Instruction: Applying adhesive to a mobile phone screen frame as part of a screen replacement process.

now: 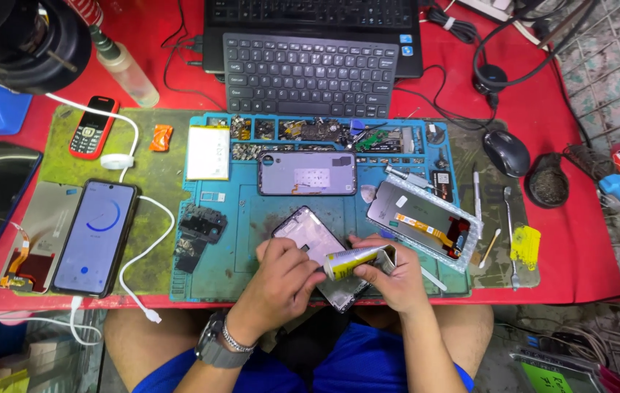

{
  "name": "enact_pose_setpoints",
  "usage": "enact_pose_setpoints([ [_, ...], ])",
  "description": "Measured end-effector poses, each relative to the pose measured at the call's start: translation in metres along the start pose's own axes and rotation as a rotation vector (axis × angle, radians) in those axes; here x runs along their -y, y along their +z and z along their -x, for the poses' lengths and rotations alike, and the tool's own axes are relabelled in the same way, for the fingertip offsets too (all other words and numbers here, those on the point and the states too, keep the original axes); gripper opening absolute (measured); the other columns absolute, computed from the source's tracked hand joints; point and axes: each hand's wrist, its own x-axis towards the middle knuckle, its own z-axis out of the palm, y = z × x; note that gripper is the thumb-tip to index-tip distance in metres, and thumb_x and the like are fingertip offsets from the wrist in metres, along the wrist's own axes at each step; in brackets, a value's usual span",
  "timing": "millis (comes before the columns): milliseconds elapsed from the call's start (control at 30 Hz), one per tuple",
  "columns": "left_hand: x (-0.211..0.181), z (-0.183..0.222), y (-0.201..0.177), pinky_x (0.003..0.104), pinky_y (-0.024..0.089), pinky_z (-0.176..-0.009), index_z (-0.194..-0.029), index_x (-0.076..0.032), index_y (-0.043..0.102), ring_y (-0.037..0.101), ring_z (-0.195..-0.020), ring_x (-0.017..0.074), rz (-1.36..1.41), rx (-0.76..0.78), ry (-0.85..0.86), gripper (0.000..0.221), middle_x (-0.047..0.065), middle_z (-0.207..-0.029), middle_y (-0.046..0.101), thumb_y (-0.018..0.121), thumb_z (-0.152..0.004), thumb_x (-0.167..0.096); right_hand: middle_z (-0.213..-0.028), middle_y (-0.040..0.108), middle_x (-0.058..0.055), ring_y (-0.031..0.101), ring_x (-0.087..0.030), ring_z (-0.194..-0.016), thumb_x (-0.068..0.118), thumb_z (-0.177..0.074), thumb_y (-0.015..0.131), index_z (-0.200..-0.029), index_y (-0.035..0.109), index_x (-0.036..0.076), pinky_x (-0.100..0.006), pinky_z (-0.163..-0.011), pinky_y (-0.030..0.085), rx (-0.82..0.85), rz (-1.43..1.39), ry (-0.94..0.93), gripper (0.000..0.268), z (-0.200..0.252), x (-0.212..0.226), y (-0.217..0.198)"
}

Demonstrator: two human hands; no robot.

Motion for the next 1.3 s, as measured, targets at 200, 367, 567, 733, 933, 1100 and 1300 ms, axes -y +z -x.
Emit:
enact_pose_setpoints([
  [200,0.01,0.013,-0.012,0.046,0.034,-0.09,-0.124,-0.012,0.067,0.05,-0.106,0.0315,-0.197,-0.073,-0.258,0.05,0.008,-0.113,0.061,0.042,-0.105,-0.051,-0.1,0.078,-0.008,0.071,-0.015,-0.088,0.024,-0.08,0.085,-0.112,0.074,0.003,-0.028,-0.079,0.057,-0.162,0.057,0.058,0.04,0.01,-0.031,-0.011],
  [367,0.01,0.019,-0.011,0.049,0.034,-0.095,-0.134,-0.007,0.059,0.049,-0.113,0.034,-0.196,-0.24,-0.494,0.057,0.012,-0.122,0.061,0.034,-0.105,-0.049,-0.098,0.075,-0.004,0.066,-0.015,-0.097,0.025,-0.087,0.075,-0.101,0.077,0.01,-0.034,-0.093,0.049,-0.333,0.384,0.239,0.021,-0.042,0.03,-0.032],
  [567,0.009,0.011,-0.012,0.056,0.034,-0.09,-0.141,-0.002,0.052,0.05,-0.112,0.037,-0.201,-0.127,-0.56,0.068,0.013,-0.125,0.064,0.031,-0.103,-0.055,-0.082,0.062,-0.006,0.053,-0.012,-0.057,0.014,-0.098,0.068,-0.109,0.067,0.005,-0.026,-0.051,0.047,-0.469,0.452,0.299,0.014,-0.167,0.046,-0.058],
  [733,0.009,0.012,-0.012,0.052,0.032,-0.087,-0.137,-0.002,0.055,0.051,-0.11,0.0361,-0.193,-0.116,-0.548,0.071,0.011,-0.121,0.066,0.026,-0.104,-0.057,-0.097,0.07,-0.008,0.056,-0.013,-0.058,0.022,-0.096,0.072,-0.111,0.066,0.011,-0.025,-0.051,0.049,-0.434,0.523,0.45,0.019,-0.199,0.025,-0.069],
  [933,0.012,0.012,-0.016,0.051,0.032,-0.087,-0.137,-0.002,0.055,0.051,-0.107,0.0348,-0.138,-0.102,-0.53,0.073,0.011,-0.111,0.066,0.021,-0.104,-0.058,-0.109,0.072,-0.012,0.068,-0.036,-0.095,0.041,-0.1,0.074,-0.141,0.058,-0.005,-0.05,-0.083,0.05,-0.433,1.178,0.24,0.064,-0.144,0.054,-0.081],
  [1100,0.017,0.014,-0.012,0.051,0.03,-0.086,-0.138,-0.005,0.055,0.053,-0.107,0.0358,-0.164,-0.103,-0.513,0.069,0.012,-0.115,0.066,0.025,-0.104,-0.056,-0.129,0.059,-0.02,0.059,-0.029,-0.118,0.019,-0.086,0.079,-0.144,0.056,-0.001,-0.037,-0.085,0.049,-0.328,0.934,0.02,0.066,-0.03,0.11,-0.015],
  [1300,0.013,0.013,-0.016,0.051,0.029,-0.089,-0.137,-0.003,0.055,0.051,-0.109,0.0352,-0.157,-0.082,-0.506,0.071,0.012,-0.116,0.068,0.023,-0.104,-0.057,-0.133,0.056,-0.023,0.051,-0.04,-0.121,0.056,-0.062,0.088,-0.151,0.038,-0.004,-0.05,-0.104,0.044,0.005,1.155,0.164,0.118,0.054,0.068,0.036],
])
